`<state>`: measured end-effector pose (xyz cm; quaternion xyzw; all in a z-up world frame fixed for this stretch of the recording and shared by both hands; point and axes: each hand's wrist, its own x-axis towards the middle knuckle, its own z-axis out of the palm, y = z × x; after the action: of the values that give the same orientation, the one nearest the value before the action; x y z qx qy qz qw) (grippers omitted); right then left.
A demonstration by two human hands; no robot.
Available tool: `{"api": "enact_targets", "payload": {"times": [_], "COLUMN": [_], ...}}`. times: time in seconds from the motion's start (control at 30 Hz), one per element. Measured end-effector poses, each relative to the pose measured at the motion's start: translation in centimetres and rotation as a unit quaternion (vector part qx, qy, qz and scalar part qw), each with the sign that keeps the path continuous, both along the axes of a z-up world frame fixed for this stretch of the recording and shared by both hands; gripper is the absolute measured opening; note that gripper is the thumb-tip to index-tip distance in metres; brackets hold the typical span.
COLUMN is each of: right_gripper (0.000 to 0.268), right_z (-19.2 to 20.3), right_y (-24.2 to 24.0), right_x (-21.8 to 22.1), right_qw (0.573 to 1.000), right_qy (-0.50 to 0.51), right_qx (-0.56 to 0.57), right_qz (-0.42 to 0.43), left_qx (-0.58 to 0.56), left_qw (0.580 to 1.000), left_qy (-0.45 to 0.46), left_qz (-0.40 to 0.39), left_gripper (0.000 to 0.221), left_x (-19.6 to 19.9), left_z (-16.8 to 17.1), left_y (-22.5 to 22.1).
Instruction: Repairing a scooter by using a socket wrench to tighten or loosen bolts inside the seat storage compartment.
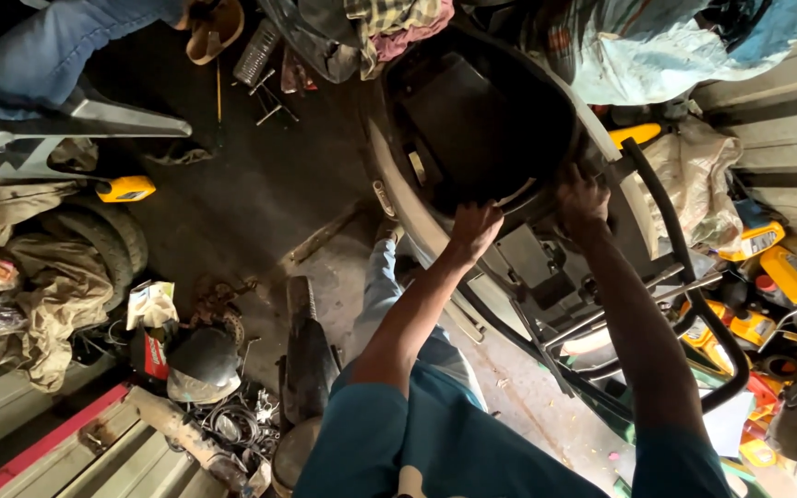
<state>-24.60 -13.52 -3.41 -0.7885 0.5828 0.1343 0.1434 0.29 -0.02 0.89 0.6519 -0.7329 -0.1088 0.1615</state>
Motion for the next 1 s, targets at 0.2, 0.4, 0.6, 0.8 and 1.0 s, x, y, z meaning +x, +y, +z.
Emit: {"api": "enact_targets", "payload": {"times": [0.2, 0.4, 0.6, 0.8, 1.0], "right_gripper": [0.047, 0.057, 0.046, 0.037, 0.037], "right_z": [-1.3, 0.7, 4.5, -0.3, 5.9], "right_y": [0.6, 1.0, 1.3, -0.3, -0.1], "right_x": [-1.1, 1.1, 2.8, -0.2, 2.6], "right_qw": [0.958, 0.964, 0.982, 0.978, 0.996], "right_qy": [0.179, 0.152, 0.15, 0.141, 0.041], "right_qx": [-0.127, -0.117, -0.054, -0.054, -0.012], "right_qz": [0.183, 0.184, 0.104, 0.141, 0.078], "left_qx": [0.018, -0.023, -0.028, 0.005, 0.037], "left_qw": [1.0, 0.999, 0.999, 1.0, 0.999], "left_qy": [0.01, 0.036, -0.014, -0.008, -0.012], "left_qz": [-0.01, -0.002, 0.007, -0.006, -0.013], "left_gripper": [0.006, 0.008, 0.007, 0.008, 0.01], "left_x": [0.0, -0.1, -0.1, 0.0, 0.1], "left_z": [-0.3, -1.8, -1.1, -1.4, -0.8], "left_y": [0.0, 0.1, -0.2, 0.0, -0.1]}}
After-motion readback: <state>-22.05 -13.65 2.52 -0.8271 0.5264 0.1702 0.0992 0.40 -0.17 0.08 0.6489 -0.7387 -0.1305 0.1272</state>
